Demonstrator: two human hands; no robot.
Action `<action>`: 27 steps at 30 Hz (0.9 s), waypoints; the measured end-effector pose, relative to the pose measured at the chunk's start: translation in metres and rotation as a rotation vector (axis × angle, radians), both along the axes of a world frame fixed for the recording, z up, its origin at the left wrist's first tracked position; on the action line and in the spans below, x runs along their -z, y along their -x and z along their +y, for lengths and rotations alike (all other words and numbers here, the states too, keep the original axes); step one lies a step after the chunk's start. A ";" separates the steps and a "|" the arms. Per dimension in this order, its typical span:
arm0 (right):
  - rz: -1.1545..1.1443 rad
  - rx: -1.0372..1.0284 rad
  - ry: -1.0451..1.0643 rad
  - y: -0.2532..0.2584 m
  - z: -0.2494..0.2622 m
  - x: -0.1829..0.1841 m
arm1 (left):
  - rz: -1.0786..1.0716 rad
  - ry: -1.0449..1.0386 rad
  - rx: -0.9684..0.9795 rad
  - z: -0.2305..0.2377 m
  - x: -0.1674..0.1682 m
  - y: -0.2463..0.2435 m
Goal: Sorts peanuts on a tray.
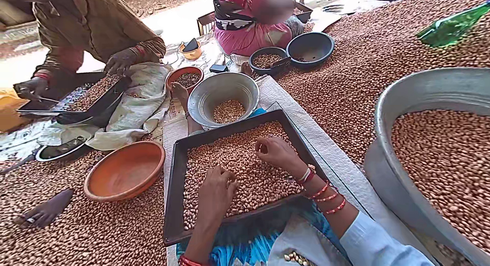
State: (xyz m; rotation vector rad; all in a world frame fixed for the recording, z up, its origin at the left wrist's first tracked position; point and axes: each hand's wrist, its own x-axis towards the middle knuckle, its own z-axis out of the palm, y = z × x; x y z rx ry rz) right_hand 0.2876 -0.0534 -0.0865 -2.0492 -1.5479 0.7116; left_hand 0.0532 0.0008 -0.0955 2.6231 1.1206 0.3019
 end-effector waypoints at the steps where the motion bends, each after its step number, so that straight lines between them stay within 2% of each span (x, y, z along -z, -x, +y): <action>1: 0.097 0.020 -0.068 0.001 -0.003 -0.001 | -0.005 0.036 0.000 0.001 0.003 0.000; 4: 0.240 0.068 -0.158 0.012 -0.011 -0.007 | -0.216 0.261 -0.080 0.014 0.002 0.007; 5: 0.226 0.051 -0.135 0.018 -0.013 -0.007 | -0.312 0.343 -0.118 0.019 0.000 0.009; 7: 0.139 -0.020 -0.085 0.029 -0.013 -0.005 | -0.401 0.378 -0.149 0.030 -0.004 0.009; 12: -0.080 -0.112 0.028 0.056 -0.002 0.005 | -0.089 0.152 -0.020 0.029 -0.006 -0.015; 15: -0.133 -0.131 0.065 0.063 0.001 0.007 | 0.052 0.174 -0.006 0.026 -0.003 -0.025; 17: -0.140 -0.133 0.084 0.063 0.002 0.007 | -0.047 0.179 -0.031 0.028 -0.001 -0.023; 19: -0.125 -0.152 0.069 0.058 -0.001 0.007 | -0.267 0.254 -0.090 0.035 0.000 -0.014; 20: -0.096 -0.182 0.062 0.054 -0.005 0.005 | -0.342 0.318 -0.117 0.039 -0.003 -0.009; 22: 0.037 -0.324 0.037 0.044 -0.016 -0.007 | -0.344 0.359 -0.141 0.044 -0.008 -0.001; 25: 0.456 -0.650 -0.035 0.027 -0.035 -0.022 | -0.165 0.278 -0.089 0.039 -0.005 -0.005; 27: 0.577 -0.653 -0.087 0.022 -0.046 -0.027 | -0.032 0.230 -0.059 0.033 -0.004 -0.014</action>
